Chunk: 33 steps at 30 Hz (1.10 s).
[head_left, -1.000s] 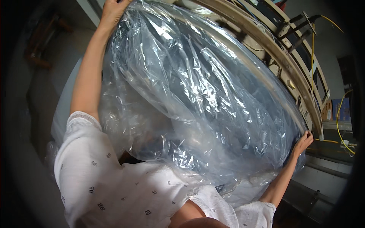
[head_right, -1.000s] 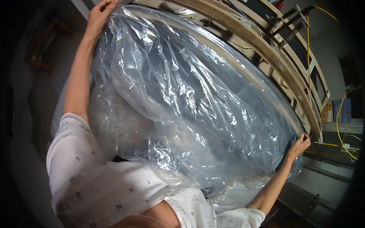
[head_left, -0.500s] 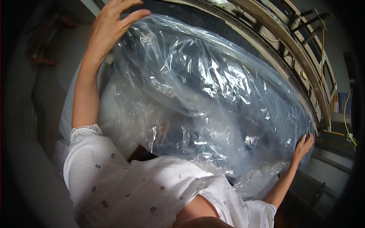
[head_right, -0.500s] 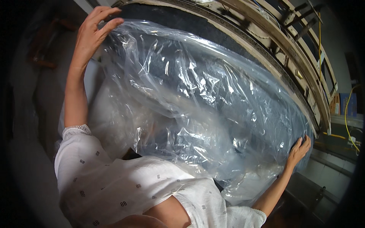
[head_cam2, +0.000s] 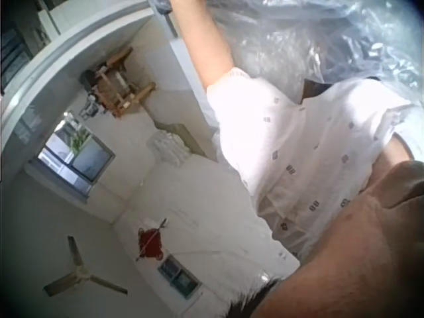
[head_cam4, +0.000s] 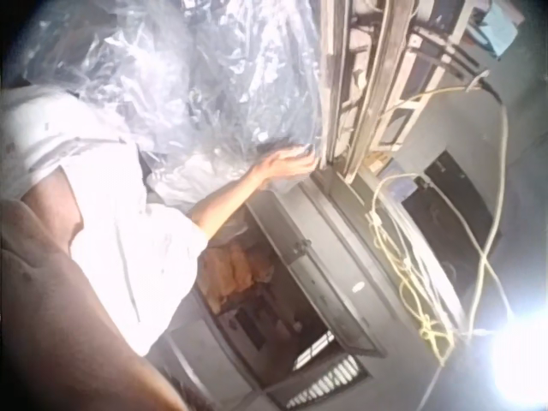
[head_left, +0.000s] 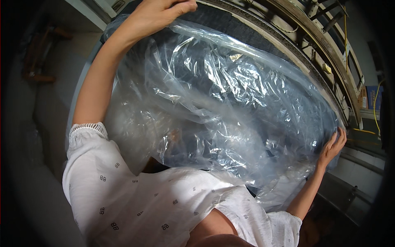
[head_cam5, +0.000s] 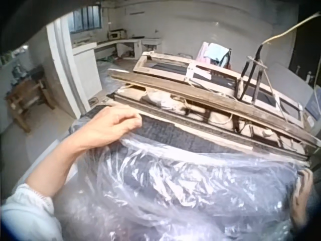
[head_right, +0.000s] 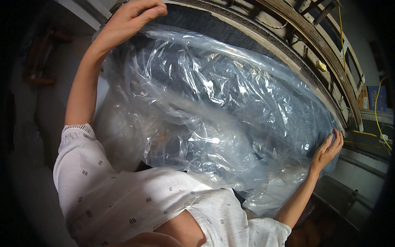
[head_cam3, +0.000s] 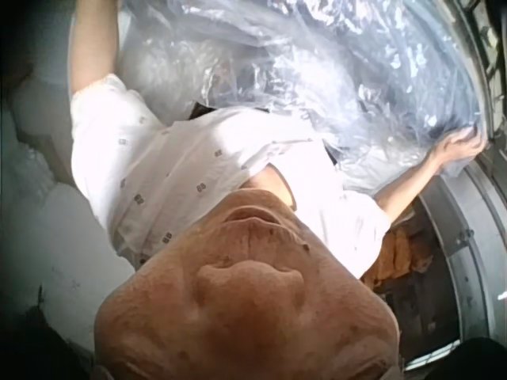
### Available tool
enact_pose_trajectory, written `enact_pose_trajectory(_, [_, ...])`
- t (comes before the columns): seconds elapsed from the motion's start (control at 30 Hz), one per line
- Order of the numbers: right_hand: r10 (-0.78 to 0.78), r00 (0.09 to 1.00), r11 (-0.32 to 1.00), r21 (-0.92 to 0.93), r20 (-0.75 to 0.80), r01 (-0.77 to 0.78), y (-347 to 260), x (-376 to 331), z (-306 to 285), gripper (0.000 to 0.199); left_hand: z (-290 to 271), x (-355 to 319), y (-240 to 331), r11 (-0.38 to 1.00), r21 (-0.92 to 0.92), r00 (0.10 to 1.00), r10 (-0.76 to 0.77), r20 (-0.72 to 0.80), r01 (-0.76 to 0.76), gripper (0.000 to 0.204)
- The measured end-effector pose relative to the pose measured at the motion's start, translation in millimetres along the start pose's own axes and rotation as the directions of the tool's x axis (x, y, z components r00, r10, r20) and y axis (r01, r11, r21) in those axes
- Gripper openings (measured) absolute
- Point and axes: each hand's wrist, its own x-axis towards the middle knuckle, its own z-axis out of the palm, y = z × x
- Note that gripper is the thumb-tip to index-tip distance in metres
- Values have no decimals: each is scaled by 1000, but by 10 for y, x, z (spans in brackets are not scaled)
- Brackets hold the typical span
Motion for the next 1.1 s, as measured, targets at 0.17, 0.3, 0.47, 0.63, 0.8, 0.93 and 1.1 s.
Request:
enact_pose_trajectory(0.17, [-11,828,362,774,561,-519,-1792,100,-24,23,-21,-73,154,491,566,493,-854,164,663,23])
enact_pose_trajectory(0.3, [-619,418,-1,531,665,-847,-2868,-68,166,29,-138,-80,153,592,359,626,-779,25,722,26])
enact_pose_trajectory(0.47, [-705,329,-139,333,628,-933,-3666,-117,644,36,-190,-379,114,344,693,416,-907,69,634,33])
enact_pose_trajectory(0.63, [-676,449,-300,338,585,-892,-3812,-10,701,38,216,-265,695,449,261,419,-893,166,854,28])
enact_pose_trajectory(0.8, [-539,498,-103,534,679,-839,-3608,29,433,19,352,-240,961,369,19,369,-926,-81,929,29])
enact_pose_trajectory(0.93, [-544,567,-68,642,618,-764,-3308,-97,294,14,296,-248,917,393,-215,407,-913,25,894,26])
enact_pose_trajectory(1.1, [-540,550,-143,575,637,-806,-3132,-249,92,9,208,-346,906,327,-210,339,-940,24,921,31])
